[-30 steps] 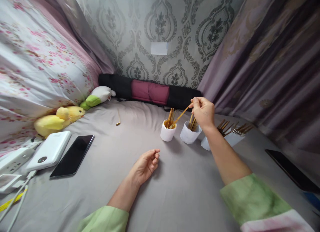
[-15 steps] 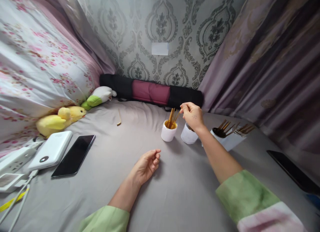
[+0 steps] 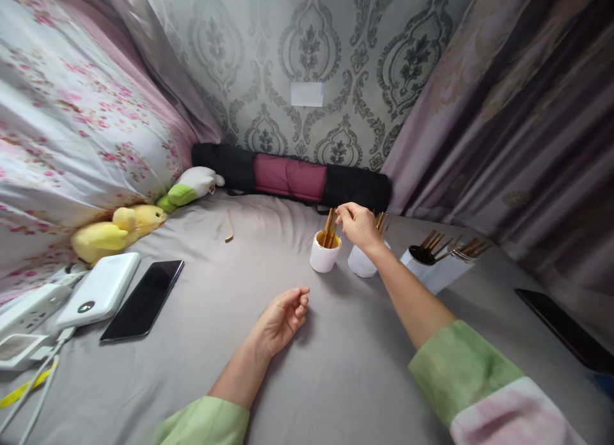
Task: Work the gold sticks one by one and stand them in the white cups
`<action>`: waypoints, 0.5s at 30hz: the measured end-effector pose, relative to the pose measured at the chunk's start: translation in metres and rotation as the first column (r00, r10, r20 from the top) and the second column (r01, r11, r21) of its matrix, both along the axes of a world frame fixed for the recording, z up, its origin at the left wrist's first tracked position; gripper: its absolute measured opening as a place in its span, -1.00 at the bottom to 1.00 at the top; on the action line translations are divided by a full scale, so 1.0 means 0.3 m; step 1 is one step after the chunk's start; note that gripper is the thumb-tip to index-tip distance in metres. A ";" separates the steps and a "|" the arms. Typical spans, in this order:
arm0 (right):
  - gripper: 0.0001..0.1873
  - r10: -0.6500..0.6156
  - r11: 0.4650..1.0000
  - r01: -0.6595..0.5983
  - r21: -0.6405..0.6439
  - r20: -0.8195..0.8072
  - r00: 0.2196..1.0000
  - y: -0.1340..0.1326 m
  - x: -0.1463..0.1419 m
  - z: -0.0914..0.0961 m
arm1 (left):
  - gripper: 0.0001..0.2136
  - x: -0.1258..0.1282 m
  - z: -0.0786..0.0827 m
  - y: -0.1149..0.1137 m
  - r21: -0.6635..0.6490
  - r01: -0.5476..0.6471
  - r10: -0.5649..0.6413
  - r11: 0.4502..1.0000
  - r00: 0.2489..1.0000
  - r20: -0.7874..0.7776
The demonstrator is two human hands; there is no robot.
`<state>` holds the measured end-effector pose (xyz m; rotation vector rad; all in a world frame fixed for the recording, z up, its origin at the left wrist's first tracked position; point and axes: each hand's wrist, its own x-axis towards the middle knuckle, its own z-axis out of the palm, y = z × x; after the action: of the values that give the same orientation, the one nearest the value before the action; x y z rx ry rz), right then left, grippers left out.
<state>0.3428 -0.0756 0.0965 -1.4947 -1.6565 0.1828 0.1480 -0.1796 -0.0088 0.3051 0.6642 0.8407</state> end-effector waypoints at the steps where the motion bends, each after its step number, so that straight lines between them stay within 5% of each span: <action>1: -0.75 0.003 1.000 -0.003 -0.003 0.003 1.000 0.003 0.000 -0.005 | -0.89 0.000 -0.001 0.001 0.000 0.001 -0.001 1.000 1.000 0.001; 15: -0.75 -0.015 1.000 0.016 -0.015 0.035 0.999 0.024 -0.009 -0.033 | -0.89 0.001 -0.002 0.001 0.000 0.000 0.000 1.000 1.000 -0.011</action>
<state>0.3400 -0.0684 0.0866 -1.5295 -1.6738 0.1624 0.1483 -0.1794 -0.0093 0.3104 0.6748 0.8391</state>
